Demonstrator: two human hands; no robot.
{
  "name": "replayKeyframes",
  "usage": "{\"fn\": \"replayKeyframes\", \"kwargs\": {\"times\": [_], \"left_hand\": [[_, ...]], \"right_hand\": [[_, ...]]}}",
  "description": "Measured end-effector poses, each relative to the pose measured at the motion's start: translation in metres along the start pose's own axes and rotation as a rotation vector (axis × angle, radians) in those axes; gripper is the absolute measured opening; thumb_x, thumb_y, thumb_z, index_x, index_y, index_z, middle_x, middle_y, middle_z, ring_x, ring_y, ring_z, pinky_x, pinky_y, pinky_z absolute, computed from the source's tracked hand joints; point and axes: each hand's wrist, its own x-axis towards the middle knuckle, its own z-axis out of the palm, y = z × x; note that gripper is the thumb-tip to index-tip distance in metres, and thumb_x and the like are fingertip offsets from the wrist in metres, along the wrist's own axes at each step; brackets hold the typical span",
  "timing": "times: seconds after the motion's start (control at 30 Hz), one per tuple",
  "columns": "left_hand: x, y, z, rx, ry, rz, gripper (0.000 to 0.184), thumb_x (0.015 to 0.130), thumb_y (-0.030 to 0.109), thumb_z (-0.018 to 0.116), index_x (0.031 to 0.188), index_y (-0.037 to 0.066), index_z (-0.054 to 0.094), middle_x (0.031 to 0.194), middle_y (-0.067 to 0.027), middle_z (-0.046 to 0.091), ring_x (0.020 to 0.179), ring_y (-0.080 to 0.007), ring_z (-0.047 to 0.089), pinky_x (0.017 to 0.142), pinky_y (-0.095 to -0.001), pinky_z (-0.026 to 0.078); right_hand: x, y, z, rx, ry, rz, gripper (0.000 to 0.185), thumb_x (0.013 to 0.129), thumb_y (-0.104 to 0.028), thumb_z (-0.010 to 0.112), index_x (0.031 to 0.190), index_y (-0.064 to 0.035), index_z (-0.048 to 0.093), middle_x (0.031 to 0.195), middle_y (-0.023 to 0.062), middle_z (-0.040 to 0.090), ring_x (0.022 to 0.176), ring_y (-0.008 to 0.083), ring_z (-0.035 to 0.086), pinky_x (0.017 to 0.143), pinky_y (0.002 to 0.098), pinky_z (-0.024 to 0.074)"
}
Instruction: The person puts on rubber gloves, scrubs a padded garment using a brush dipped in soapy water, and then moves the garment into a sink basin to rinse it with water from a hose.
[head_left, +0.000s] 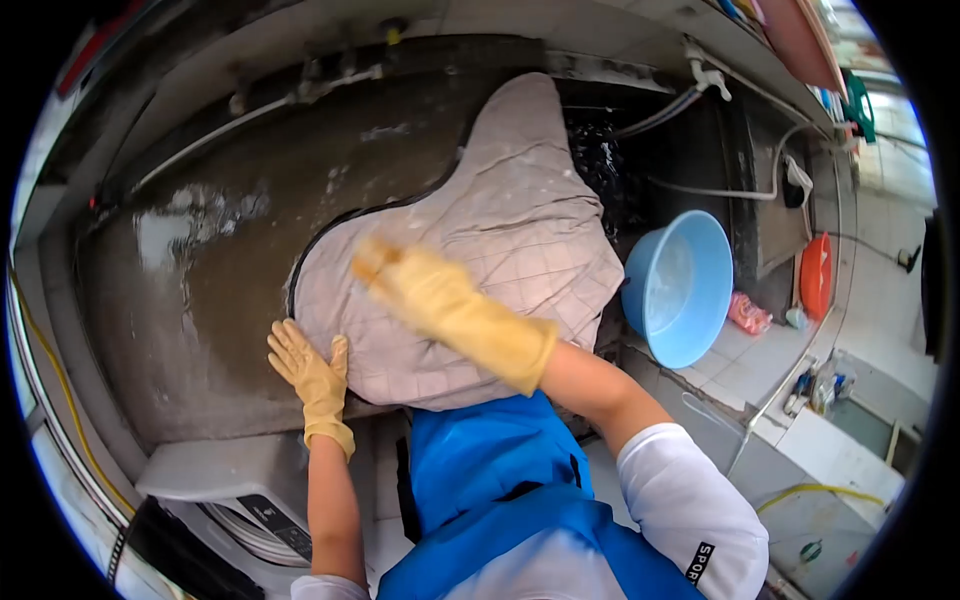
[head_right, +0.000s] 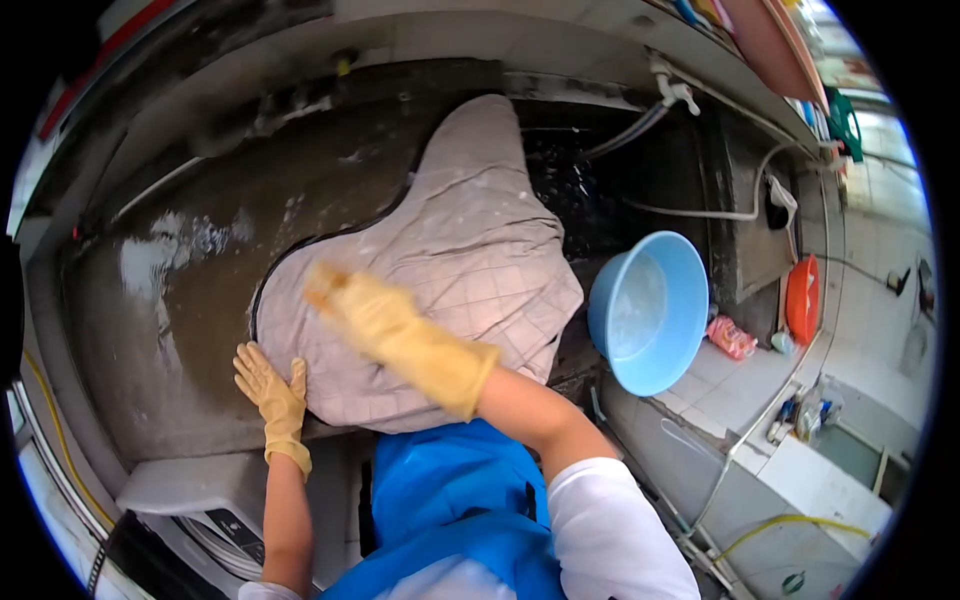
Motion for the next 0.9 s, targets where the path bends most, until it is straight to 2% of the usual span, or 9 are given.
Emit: {"fn": "replayKeyframes", "kwargs": {"times": [0.03, 0.13, 0.27, 0.3, 0.4, 0.5, 0.63, 0.8, 0.9], "left_hand": [[0.001, 0.000, -0.001, 0.015, -0.010, -0.003, 0.101, 0.097, 0.060, 0.056, 0.164, -0.002, 0.013, 0.171, -0.0250, 0.013, 0.158, -0.0444, 0.009, 0.126, -0.0571, 0.006], [0.001, -0.002, 0.003, 0.063, -0.028, -0.022, 0.102, 0.096, 0.062, 0.057, 0.164, -0.002, 0.014, 0.171, -0.0251, 0.012, 0.158, -0.0441, 0.010, 0.126, -0.0568, 0.007], [0.005, 0.000, -0.006, 0.092, -0.103, -0.052, 0.100, 0.098, 0.060, 0.056, 0.164, -0.001, 0.012, 0.171, -0.0251, 0.011, 0.158, -0.0446, 0.010, 0.126, -0.0567, 0.010], [0.008, 0.003, -0.012, 0.109, -0.100, -0.042, 0.100, 0.098, 0.060, 0.056, 0.164, -0.001, 0.012, 0.171, -0.0251, 0.011, 0.158, -0.0446, 0.010, 0.126, -0.0567, 0.010], [0.024, 0.031, -0.032, 0.132, -0.166, -0.076, 0.090, 0.099, 0.051, 0.060, 0.161, -0.002, 0.022, 0.169, -0.0260, 0.018, 0.157, -0.0458, 0.013, 0.126, -0.0558, 0.014], [0.045, 0.126, -0.072, -0.181, 0.022, 0.275, 0.062, 0.101, 0.027, 0.064, 0.151, -0.002, 0.043, 0.162, -0.0271, 0.035, 0.153, -0.0467, 0.025, 0.124, -0.0528, 0.024], [0.081, 0.274, -0.070, -0.431, 0.004, 0.672, 0.037, 0.099, 0.011, 0.066, 0.134, 0.001, 0.062, 0.147, -0.0252, 0.055, 0.140, -0.0424, 0.048, 0.116, -0.0461, 0.040], [0.133, 0.395, -0.018, -0.432, -0.009, 0.940, 0.032, 0.094, 0.015, 0.071, 0.120, -0.004, 0.067, 0.131, -0.0269, 0.063, 0.122, -0.0454, 0.059, 0.105, -0.0482, 0.048], [0.138, 0.435, 0.003, -0.214, 0.042, 0.975, 0.028, 0.093, 0.018, 0.071, 0.112, -0.002, 0.069, 0.122, -0.0246, 0.066, 0.112, -0.0437, 0.061, 0.097, -0.0478, 0.050]], "right_hand": [[0.007, -0.017, -0.023, 0.068, -0.273, 0.056, 0.040, 0.104, -0.039, 0.051, 0.130, -0.0106, 0.061, 0.107, 0.0215, 0.073, 0.089, 0.0384, 0.071, 0.081, 0.0497, 0.0574], [0.030, 0.120, -0.034, -0.035, -0.062, 0.308, 0.038, 0.105, -0.041, 0.047, 0.124, -0.0115, 0.061, 0.110, 0.0220, 0.072, 0.094, 0.0399, 0.073, 0.082, 0.0516, 0.0597], [-0.006, 0.237, -0.116, -0.011, 0.227, 0.888, 0.059, 0.104, -0.044, 0.046, 0.150, -0.0081, 0.045, 0.135, 0.0267, 0.063, 0.118, 0.0455, 0.065, 0.101, 0.0517, 0.0520], [-0.021, 0.245, -0.129, 0.074, 0.267, 0.879, 0.065, 0.103, -0.049, 0.045, 0.155, -0.0090, 0.041, 0.138, 0.0287, 0.060, 0.124, 0.0455, 0.061, 0.105, 0.0499, 0.0493], [-0.081, 0.263, -0.152, -0.488, 0.196, 0.317, 0.048, 0.106, -0.017, 0.046, 0.152, -0.0055, 0.041, 0.155, 0.0333, 0.040, 0.134, 0.0464, 0.052, 0.108, 0.0464, 0.0483], [-0.148, 0.239, -0.186, -0.044, 0.369, 0.489, 0.051, 0.102, -0.007, 0.050, 0.152, -0.0083, 0.041, 0.159, 0.0316, 0.033, 0.135, 0.0464, 0.052, 0.108, 0.0439, 0.0492], [-0.247, 0.229, -0.191, -0.460, 0.289, 0.488, 0.051, 0.106, -0.016, 0.051, 0.156, -0.0114, 0.040, 0.162, 0.0270, 0.032, 0.137, 0.0445, 0.051, 0.109, 0.0416, 0.0478], [-0.313, 0.211, -0.180, 0.661, 0.643, 1.205, 0.069, 0.107, -0.051, 0.047, 0.162, -0.0126, 0.032, 0.165, 0.0108, 0.036, 0.130, 0.0282, 0.057, 0.094, 0.0324, 0.0519], [-0.333, 0.206, -0.174, 0.818, 0.730, 1.303, 0.074, 0.105, -0.053, 0.051, 0.162, -0.0097, 0.032, 0.165, 0.0089, 0.037, 0.125, 0.0235, 0.058, 0.091, 0.0302, 0.0512]]}}
